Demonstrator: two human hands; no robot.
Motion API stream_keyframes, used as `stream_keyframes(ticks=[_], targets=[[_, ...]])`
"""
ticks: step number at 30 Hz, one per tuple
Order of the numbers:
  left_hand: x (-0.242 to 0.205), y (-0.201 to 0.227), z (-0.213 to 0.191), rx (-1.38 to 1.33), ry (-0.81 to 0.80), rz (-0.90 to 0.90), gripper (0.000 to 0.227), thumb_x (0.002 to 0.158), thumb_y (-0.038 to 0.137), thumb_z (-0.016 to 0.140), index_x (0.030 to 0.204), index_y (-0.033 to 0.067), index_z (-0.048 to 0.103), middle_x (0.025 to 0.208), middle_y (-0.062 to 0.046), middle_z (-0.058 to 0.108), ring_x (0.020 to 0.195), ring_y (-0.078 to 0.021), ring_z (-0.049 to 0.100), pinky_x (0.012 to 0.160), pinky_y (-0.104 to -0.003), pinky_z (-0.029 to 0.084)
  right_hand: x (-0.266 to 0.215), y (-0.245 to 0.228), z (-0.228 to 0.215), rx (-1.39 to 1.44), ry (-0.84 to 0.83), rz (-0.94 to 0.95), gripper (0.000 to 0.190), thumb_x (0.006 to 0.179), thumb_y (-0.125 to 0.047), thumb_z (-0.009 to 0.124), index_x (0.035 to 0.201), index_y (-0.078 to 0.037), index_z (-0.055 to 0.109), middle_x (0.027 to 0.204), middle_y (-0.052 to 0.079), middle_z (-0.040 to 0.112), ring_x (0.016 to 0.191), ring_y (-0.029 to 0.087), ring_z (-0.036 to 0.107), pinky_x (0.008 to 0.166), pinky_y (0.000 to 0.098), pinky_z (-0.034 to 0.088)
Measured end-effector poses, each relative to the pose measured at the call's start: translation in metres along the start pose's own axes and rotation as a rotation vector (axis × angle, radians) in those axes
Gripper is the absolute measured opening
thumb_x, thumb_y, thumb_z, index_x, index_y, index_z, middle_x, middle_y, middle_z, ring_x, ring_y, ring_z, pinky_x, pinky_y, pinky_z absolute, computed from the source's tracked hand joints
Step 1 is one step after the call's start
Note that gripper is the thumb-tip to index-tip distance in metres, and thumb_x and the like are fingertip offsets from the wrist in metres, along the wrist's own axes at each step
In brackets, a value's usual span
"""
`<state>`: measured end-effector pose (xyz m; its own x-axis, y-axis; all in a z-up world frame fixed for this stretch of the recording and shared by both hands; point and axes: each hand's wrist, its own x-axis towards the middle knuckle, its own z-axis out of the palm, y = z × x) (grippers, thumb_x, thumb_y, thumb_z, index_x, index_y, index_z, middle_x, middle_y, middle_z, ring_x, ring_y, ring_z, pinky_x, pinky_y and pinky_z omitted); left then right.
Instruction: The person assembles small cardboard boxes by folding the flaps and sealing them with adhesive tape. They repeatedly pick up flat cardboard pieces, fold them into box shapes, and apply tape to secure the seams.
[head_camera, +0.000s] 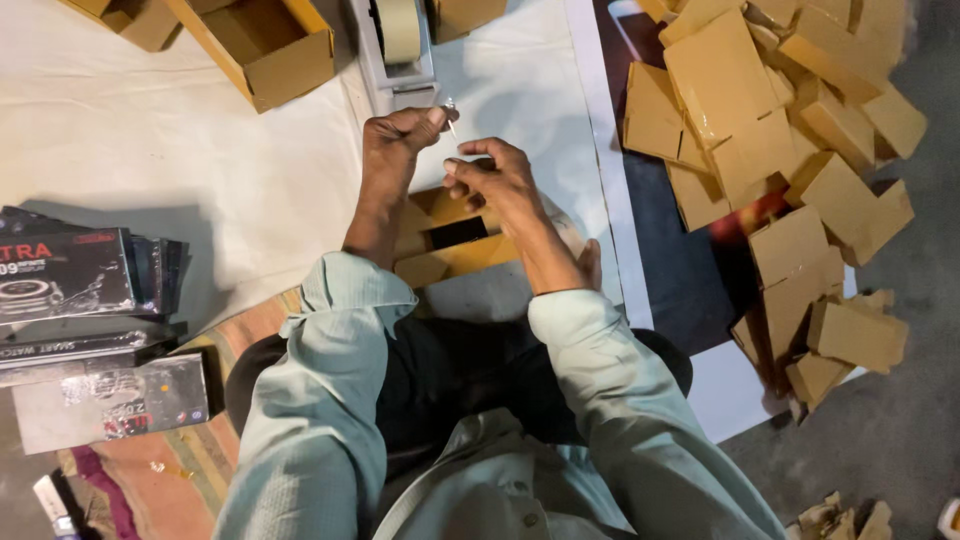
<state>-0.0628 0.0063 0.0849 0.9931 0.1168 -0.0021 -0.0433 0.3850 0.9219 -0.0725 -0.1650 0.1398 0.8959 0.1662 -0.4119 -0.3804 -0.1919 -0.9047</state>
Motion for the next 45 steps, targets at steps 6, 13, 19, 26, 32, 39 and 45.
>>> stream_keyframes(ticks=[6,13,19,26,32,39,45], targets=[[-0.046,0.071,0.031,0.088,0.005,0.102,0.026,0.094,0.022,0.078,0.107,-0.0004,0.081,0.102,-0.013,0.078,0.093,-0.0186,0.070,0.089,-0.032,0.057,-0.045,-0.021,-0.012,0.003,-0.089,-0.062,0.017,0.094,-0.017,0.077,0.097,-0.001,0.074,0.084,0.005,0.075,0.069,0.009,0.067,0.051,0.0228,0.048],[-0.131,0.092,0.070,0.207,0.247,0.178,0.026,0.103,0.021,0.069,0.124,0.0066,0.075,0.126,-0.012,0.075,0.124,-0.0250,0.069,0.112,-0.038,0.052,-0.094,-0.021,-0.029,0.023,-0.160,-0.243,0.010,0.100,-0.011,0.072,0.103,-0.002,0.071,0.085,0.001,0.067,0.071,0.008,0.060,0.060,0.0241,0.052],[-0.160,0.063,0.091,0.554,0.464,0.428,0.024,0.104,0.017,0.065,0.123,0.0065,0.075,0.126,-0.014,0.075,0.136,-0.0289,0.062,0.130,-0.052,0.024,-0.124,0.003,-0.034,-0.079,-0.155,-0.208,0.011,0.102,-0.008,0.068,0.104,0.001,0.063,0.081,0.004,0.067,0.065,0.011,0.064,0.058,0.0269,0.055],[-0.166,0.018,0.084,0.956,0.575,0.539,0.023,0.105,0.018,0.062,0.115,0.0057,0.078,0.111,-0.010,0.079,0.132,-0.0337,0.061,0.126,-0.061,0.011,-0.105,0.014,-0.048,-0.368,-0.141,-0.290,0.048,0.100,-0.007,0.066,0.142,-0.001,0.046,0.083,0.007,0.065,0.069,0.013,0.062,0.060,0.0287,0.055],[-0.161,-0.002,0.078,1.078,0.588,0.482,0.024,0.107,0.019,0.062,0.118,0.0048,0.078,0.117,-0.014,0.075,0.132,-0.0288,0.063,0.129,-0.062,0.012,-0.076,0.022,-0.055,-0.623,-0.194,-0.594,0.051,0.106,-0.005,0.063,0.150,-0.008,0.039,0.095,0.010,0.071,0.083,0.022,0.068,0.078,0.0362,0.055],[-0.163,-0.015,0.078,1.180,0.623,0.414,0.030,0.107,0.018,0.058,0.127,0.0018,0.074,0.130,-0.009,0.073,0.141,-0.0295,0.053,0.126,-0.065,0.008,-0.032,0.024,-0.056,-0.789,-0.333,-0.596,0.050,0.106,-0.009,0.064,0.146,-0.010,0.035,0.095,0.013,0.071,0.091,0.027,0.073,0.080,0.0400,0.056],[-0.163,-0.022,0.076,1.269,0.752,0.374,0.034,0.110,0.024,0.055,0.134,0.0062,0.071,0.142,-0.003,0.067,0.151,-0.0297,0.037,0.128,-0.064,0.005,0.005,0.014,-0.037,-0.990,-0.429,-0.619,0.041,0.104,-0.011,0.066,0.134,-0.008,0.038,0.101,0.014,0.072,0.097,0.033,0.072,0.083,0.0445,0.056]])
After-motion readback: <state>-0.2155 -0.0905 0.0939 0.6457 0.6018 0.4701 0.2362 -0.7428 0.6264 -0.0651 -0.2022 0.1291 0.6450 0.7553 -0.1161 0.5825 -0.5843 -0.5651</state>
